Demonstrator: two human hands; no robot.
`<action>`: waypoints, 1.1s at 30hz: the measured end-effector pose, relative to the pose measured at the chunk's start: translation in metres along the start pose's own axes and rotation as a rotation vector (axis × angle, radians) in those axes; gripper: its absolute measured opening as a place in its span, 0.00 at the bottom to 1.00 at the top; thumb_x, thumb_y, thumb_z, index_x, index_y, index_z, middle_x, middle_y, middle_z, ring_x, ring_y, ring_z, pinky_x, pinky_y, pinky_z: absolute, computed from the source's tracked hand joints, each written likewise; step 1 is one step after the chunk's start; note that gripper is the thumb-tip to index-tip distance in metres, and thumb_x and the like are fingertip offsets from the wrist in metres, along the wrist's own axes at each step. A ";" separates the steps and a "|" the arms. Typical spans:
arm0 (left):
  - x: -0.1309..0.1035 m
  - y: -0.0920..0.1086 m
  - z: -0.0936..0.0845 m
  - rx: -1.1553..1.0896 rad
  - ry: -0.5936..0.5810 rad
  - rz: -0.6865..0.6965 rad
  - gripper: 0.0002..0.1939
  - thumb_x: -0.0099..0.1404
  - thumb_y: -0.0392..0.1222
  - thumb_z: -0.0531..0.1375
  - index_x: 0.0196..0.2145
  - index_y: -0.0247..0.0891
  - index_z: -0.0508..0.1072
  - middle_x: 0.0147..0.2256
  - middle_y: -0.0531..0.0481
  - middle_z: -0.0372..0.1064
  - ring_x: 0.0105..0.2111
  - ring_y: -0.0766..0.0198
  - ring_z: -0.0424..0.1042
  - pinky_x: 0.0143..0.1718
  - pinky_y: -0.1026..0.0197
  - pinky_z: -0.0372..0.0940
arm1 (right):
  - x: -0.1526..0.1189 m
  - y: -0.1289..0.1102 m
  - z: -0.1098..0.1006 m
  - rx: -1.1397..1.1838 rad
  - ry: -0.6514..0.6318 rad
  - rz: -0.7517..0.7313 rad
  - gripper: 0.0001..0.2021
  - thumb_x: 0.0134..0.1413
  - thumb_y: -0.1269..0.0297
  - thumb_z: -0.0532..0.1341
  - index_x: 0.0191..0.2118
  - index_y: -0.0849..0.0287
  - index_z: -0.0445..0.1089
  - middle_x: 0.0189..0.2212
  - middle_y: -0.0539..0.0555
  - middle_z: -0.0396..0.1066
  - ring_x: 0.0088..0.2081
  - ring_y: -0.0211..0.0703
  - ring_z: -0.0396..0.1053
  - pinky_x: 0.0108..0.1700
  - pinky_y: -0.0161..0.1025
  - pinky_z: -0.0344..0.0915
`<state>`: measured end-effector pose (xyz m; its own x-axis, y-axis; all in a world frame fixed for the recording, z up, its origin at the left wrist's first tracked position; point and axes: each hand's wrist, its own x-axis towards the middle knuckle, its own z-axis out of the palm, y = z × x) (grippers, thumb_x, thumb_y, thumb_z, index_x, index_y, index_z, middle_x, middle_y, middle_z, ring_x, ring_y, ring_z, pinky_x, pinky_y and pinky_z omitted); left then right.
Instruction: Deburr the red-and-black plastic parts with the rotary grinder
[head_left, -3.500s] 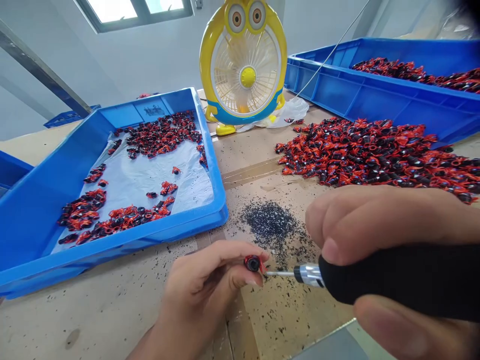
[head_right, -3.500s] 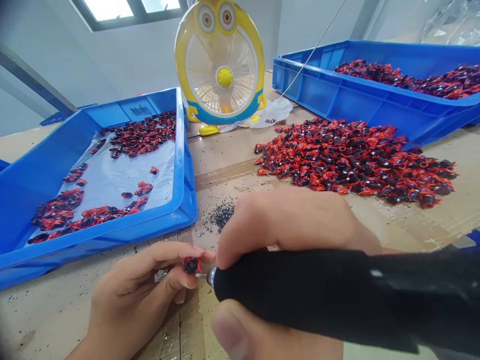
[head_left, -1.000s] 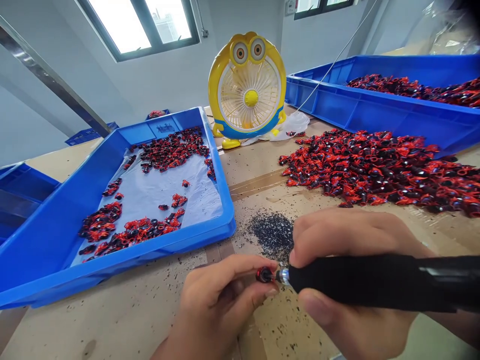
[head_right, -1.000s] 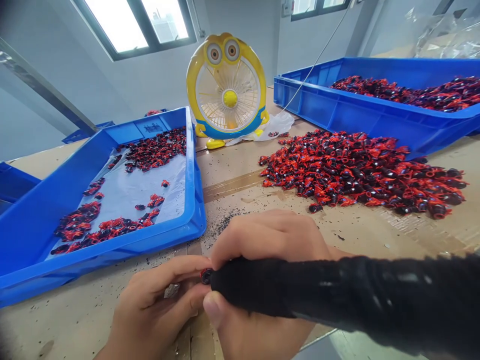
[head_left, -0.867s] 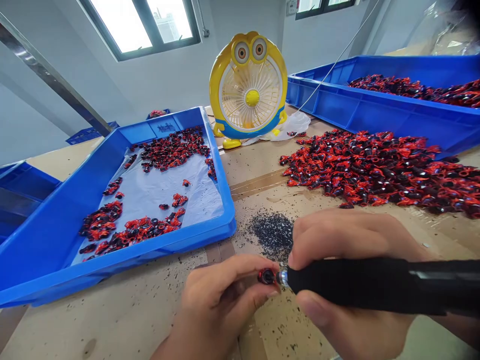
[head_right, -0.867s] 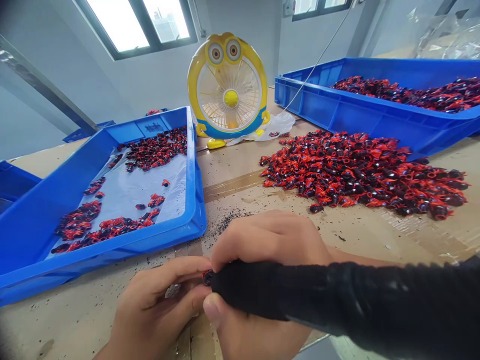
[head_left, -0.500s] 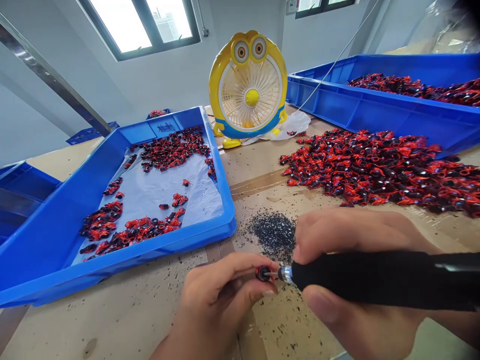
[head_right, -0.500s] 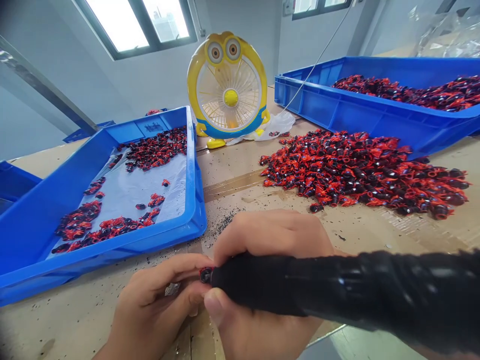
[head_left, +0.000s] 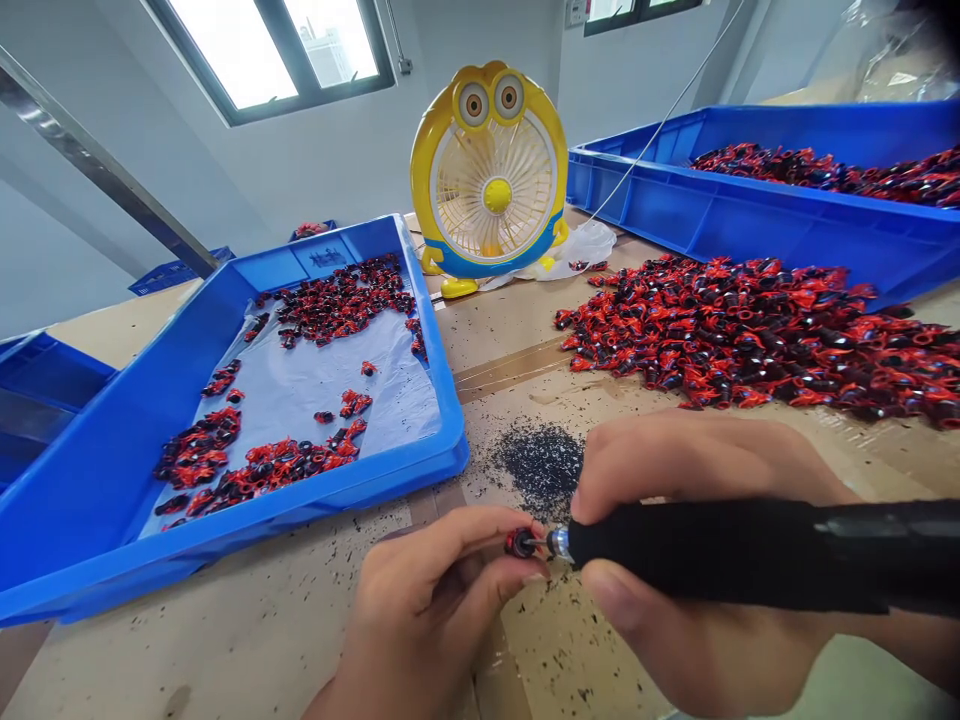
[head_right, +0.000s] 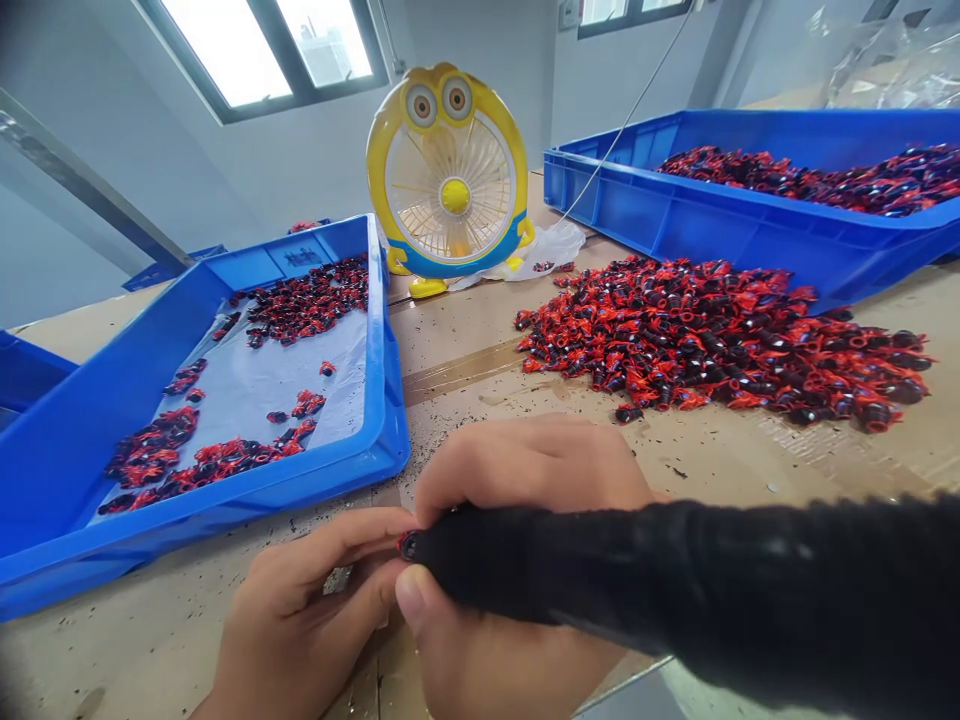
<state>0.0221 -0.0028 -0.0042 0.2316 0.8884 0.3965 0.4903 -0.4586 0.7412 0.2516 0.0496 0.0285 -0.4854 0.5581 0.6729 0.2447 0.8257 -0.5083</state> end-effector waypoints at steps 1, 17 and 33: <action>-0.001 -0.001 0.000 0.033 0.000 0.012 0.09 0.69 0.39 0.74 0.45 0.49 0.84 0.36 0.61 0.89 0.28 0.70 0.86 0.33 0.78 0.77 | 0.001 -0.001 0.002 -0.007 0.005 0.006 0.07 0.56 0.67 0.67 0.39 0.54 0.68 0.24 0.43 0.73 0.20 0.29 0.66 0.20 0.29 0.62; -0.004 -0.003 -0.001 0.204 0.007 0.077 0.05 0.73 0.45 0.71 0.45 0.48 0.82 0.29 0.63 0.85 0.19 0.73 0.76 0.25 0.76 0.70 | -0.006 -0.006 0.024 0.088 0.220 0.133 0.02 0.54 0.66 0.61 0.35 0.54 0.69 0.23 0.41 0.66 0.22 0.29 0.57 0.30 0.32 0.62; -0.004 -0.003 -0.006 0.233 -0.018 0.109 0.06 0.76 0.43 0.69 0.48 0.50 0.79 0.33 0.65 0.86 0.25 0.74 0.83 0.30 0.79 0.73 | -0.003 -0.002 0.021 0.096 0.163 0.139 0.02 0.56 0.65 0.62 0.36 0.54 0.72 0.24 0.41 0.71 0.24 0.28 0.65 0.29 0.30 0.62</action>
<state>0.0147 -0.0048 -0.0051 0.3071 0.8354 0.4559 0.6416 -0.5356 0.5491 0.2347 0.0442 0.0160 -0.3084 0.6784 0.6668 0.2150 0.7326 -0.6459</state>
